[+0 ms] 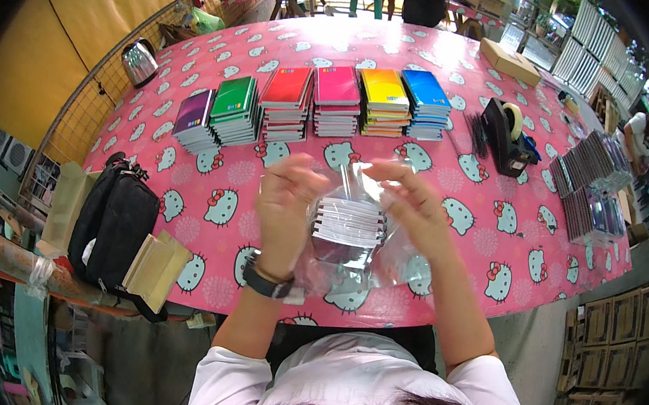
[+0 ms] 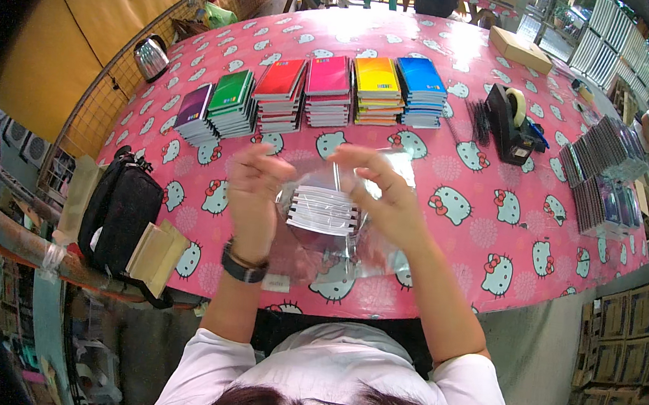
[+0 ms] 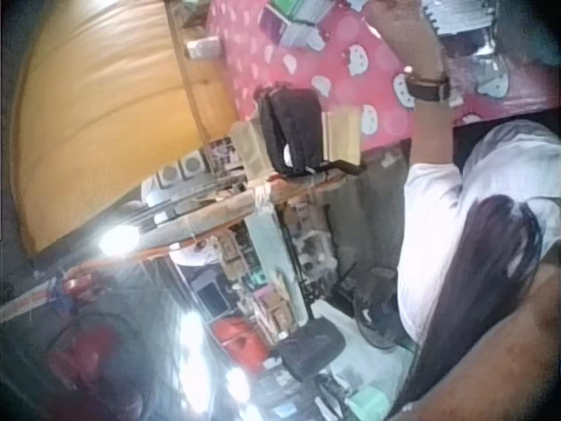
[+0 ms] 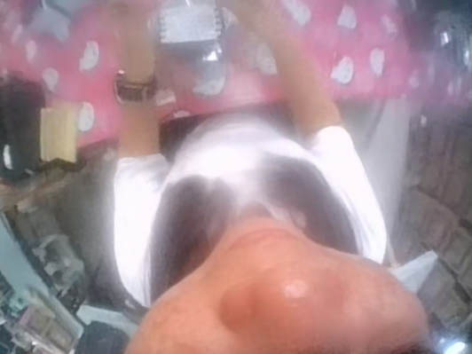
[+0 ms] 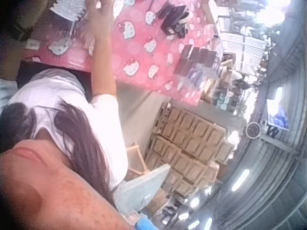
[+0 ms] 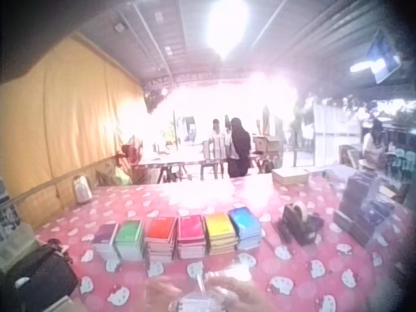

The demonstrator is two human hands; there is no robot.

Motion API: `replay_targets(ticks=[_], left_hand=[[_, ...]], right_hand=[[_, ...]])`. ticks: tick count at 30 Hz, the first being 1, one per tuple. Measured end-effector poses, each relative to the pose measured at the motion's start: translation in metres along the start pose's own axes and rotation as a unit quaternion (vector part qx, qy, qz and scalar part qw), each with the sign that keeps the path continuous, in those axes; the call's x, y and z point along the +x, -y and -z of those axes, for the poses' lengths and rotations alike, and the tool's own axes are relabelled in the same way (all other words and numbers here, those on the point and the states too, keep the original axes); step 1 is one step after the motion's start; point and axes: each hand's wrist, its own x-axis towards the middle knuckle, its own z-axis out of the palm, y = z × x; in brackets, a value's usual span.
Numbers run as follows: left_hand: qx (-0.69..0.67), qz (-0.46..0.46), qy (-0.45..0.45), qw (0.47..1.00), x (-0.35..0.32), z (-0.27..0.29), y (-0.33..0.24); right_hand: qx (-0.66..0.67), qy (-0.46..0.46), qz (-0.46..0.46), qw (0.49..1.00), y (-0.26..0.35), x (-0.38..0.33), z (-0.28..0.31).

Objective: The person stacks several small colorful notebooks, inserts the stack into a clear plastic bag, and uses strips of tape to seal the bag.

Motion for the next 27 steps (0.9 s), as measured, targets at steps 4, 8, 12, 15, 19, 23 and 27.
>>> replay_targets(ticks=[4,8,12,15,19,23,27], left_hand=[[0.111,-0.026,0.026,0.993,0.022,0.014,-0.034],[0.274,0.114,0.096,0.95,0.022,0.014,-0.036],[0.139,-0.027,0.0,0.99,0.025,0.019,-0.053],[0.108,-0.088,-0.002,0.99,0.007,0.046,-0.014],[0.037,0.125,0.142,0.981,-0.039,0.012,0.036],[-0.031,0.202,0.11,0.973,-0.036,-0.015,0.025],[0.148,-0.074,0.064,0.984,-0.021,-0.01,0.027]], right_hand=[[-0.202,-0.04,-0.043,0.978,0.021,0.0,0.02],[-0.287,-0.024,-0.008,0.957,0.037,0.008,0.012],[-0.166,-0.1,0.014,0.981,0.049,0.0,0.04],[-0.087,0.033,0.04,0.995,0.009,-0.014,0.051],[0.084,0.083,-0.109,0.987,-0.058,-0.044,-0.012],[0.058,0.06,-0.07,0.994,-0.051,-0.027,-0.002],[-0.079,0.036,-0.021,0.996,-0.058,-0.032,0.023]])
